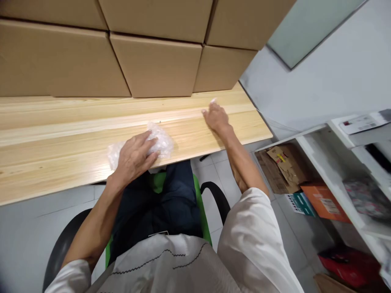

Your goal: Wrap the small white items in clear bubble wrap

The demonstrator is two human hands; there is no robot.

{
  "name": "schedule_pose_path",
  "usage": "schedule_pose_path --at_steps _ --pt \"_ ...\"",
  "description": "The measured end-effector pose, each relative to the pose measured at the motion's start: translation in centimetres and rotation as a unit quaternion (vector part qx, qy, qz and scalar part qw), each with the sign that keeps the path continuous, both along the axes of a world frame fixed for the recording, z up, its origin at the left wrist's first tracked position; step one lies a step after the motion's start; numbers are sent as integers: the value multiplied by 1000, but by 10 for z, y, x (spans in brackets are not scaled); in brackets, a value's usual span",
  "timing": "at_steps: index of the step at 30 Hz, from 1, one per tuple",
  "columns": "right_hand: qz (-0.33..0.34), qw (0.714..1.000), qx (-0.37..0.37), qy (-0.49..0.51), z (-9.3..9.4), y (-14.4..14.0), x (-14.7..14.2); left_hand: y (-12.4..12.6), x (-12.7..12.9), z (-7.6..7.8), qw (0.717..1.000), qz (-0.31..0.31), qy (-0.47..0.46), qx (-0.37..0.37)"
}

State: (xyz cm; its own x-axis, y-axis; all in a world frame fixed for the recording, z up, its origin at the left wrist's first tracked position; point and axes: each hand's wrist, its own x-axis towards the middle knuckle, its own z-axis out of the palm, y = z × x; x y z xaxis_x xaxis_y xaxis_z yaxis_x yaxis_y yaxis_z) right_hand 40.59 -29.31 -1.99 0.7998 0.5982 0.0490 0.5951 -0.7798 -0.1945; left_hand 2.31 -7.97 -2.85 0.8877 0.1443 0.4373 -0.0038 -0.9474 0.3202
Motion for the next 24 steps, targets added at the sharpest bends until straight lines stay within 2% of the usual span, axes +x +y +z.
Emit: schedule_pose_path --at_steps 2,4,7,10,14,16,19,22,24 --pt "103 995 10 6 -5 42 -28 -2 1 1 1000 -13 4 3" --pt "179 984 10 20 -6 85 -54 -4 1 1 1000 -22 8 5" --pt "222 974 11 42 0 130 -77 -5 0 2 999 -31 11 10" --pt "281 958 15 51 6 142 -89 -6 0 3 999 -34 10 11" --pt "393 916 19 82 10 118 -103 -7 1 3 999 -29 12 14" --pt "399 912 20 90 10 98 -102 -8 1 3 999 -23 20 15" --pt "330 942 16 61 10 74 -84 -10 1 3 999 1 31 9" --pt "236 971 3 36 10 76 -70 -12 0 4 999 16 38 16" --pt "219 975 -3 35 11 89 -75 -13 0 6 999 17 43 23"
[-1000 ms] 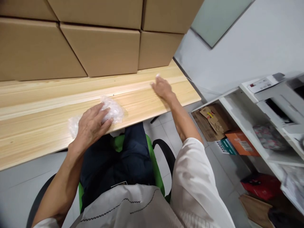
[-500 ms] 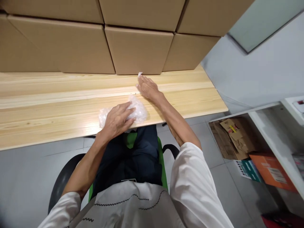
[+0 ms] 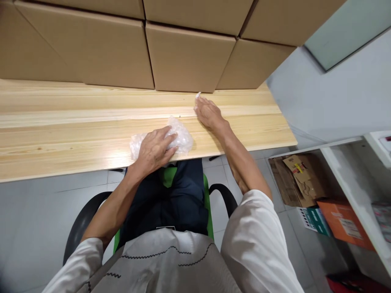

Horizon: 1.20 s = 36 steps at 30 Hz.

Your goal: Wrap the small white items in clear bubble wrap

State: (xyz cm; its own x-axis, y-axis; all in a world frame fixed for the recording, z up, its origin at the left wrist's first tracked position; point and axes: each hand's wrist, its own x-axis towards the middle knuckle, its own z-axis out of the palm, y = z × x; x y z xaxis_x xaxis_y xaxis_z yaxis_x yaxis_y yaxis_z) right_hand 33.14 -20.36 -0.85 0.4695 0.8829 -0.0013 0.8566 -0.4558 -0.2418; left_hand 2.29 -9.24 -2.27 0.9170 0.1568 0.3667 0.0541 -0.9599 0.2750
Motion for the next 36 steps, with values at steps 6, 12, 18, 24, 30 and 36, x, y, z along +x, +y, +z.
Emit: schedule_pose_path --at_steps 6,12,18,24,30,36 --pt "156 987 -2 40 6 19 -44 6 -9 3 1000 -9 10 -18" --pt "54 998 7 16 12 -18 -41 10 -18 4 999 0 10 -41" --pt "159 987 4 31 11 -14 -67 9 -21 5 999 7 6 -37" --pt "67 998 6 -7 9 -35 -48 8 -25 7 1000 10 19 -22" --pt "167 986 18 -4 2 -9 -66 3 -24 8 1000 -8 22 10" --pt "107 993 46 -24 0 -8 -47 0 -26 7 999 -6 7 32"
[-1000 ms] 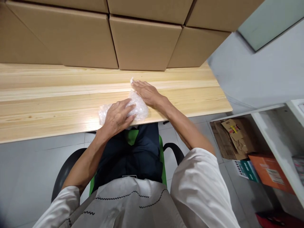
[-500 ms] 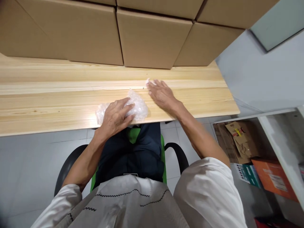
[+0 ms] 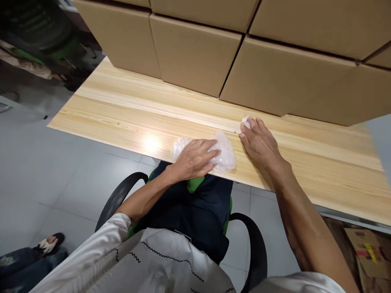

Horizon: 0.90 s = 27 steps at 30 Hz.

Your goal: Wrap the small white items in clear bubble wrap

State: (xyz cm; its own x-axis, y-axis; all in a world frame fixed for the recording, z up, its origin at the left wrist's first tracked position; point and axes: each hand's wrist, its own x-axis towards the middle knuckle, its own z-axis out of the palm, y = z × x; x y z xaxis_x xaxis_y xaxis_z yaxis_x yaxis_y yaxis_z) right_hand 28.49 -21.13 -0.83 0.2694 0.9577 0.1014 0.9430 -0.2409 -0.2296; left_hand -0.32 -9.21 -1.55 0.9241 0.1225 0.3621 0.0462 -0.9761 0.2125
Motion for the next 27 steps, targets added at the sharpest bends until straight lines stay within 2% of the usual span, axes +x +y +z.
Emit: schedule_pose_path --at_steps 6,11,15,19,21,23,25,27 --pt "-28 999 15 11 2 6 -18 1 -1 1 1000 -12 -4 -14" --pt "-17 998 6 60 -4 0 -26 6 6 -7 998 -35 -17 -46" --pt "-1 992 -5 125 -2 28 -21 2 17 -8 995 -42 -12 -85" --pt "12 982 -4 191 21 56 -24 6 17 8 989 -33 70 -129" --pt "16 983 26 182 34 49 -34 17 15 19 983 -44 116 -135" --pt "19 984 53 167 42 26 -48 35 17 26 983 -38 129 -123" --pt "28 983 60 173 42 -1 -63 54 28 27 989 -15 111 -98" --pt "49 985 43 163 34 -22 -74 69 47 23 992 4 100 -74"
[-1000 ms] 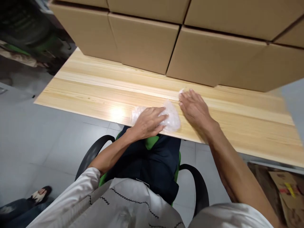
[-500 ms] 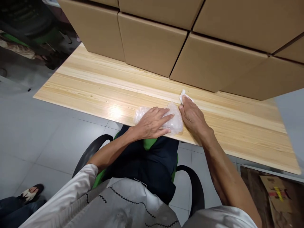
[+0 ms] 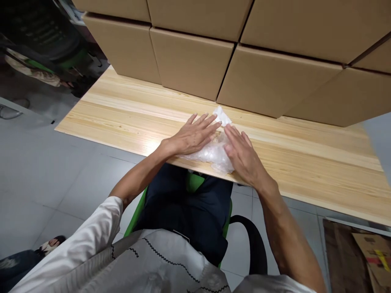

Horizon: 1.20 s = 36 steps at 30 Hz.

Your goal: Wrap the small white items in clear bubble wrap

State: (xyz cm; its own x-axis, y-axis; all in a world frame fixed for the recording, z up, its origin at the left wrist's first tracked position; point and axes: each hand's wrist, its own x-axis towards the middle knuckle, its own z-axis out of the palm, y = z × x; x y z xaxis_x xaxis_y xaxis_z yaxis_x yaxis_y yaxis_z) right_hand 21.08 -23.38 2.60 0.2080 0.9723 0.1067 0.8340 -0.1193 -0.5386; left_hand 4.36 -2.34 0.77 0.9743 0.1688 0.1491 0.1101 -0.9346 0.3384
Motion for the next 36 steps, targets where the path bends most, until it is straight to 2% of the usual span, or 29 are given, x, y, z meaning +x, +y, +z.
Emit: schedule_pose_path --at_steps 2,6,8,11,17,22,26,30,33,36 --pt "14 999 -14 -30 -14 -12 -7 8 25 -6 1000 8 13 21" --pt "-10 997 -2 -80 -39 -18 -10 9 69 -10 996 -1 60 59" --pt "-16 995 17 -100 -45 -21 -10 7 81 -9 994 -4 79 78" --pt "-19 990 49 -127 -49 -26 -14 4 86 -9 990 -12 109 89" --pt "-33 988 62 -141 -53 -29 -22 12 65 -4 992 -20 83 98" --pt "-37 989 60 -128 -51 -26 -25 28 59 9 990 40 112 78" --pt "-43 989 60 -129 -53 -27 -25 17 68 7 978 35 192 71" --pt "-39 989 72 -126 -59 -29 -22 2 68 8 979 42 184 73" --pt "-39 989 83 -120 -61 -31 -21 -2 45 14 981 41 182 60" --pt "-40 989 88 -116 -61 -33 -23 -4 -1 18 981 46 182 53"
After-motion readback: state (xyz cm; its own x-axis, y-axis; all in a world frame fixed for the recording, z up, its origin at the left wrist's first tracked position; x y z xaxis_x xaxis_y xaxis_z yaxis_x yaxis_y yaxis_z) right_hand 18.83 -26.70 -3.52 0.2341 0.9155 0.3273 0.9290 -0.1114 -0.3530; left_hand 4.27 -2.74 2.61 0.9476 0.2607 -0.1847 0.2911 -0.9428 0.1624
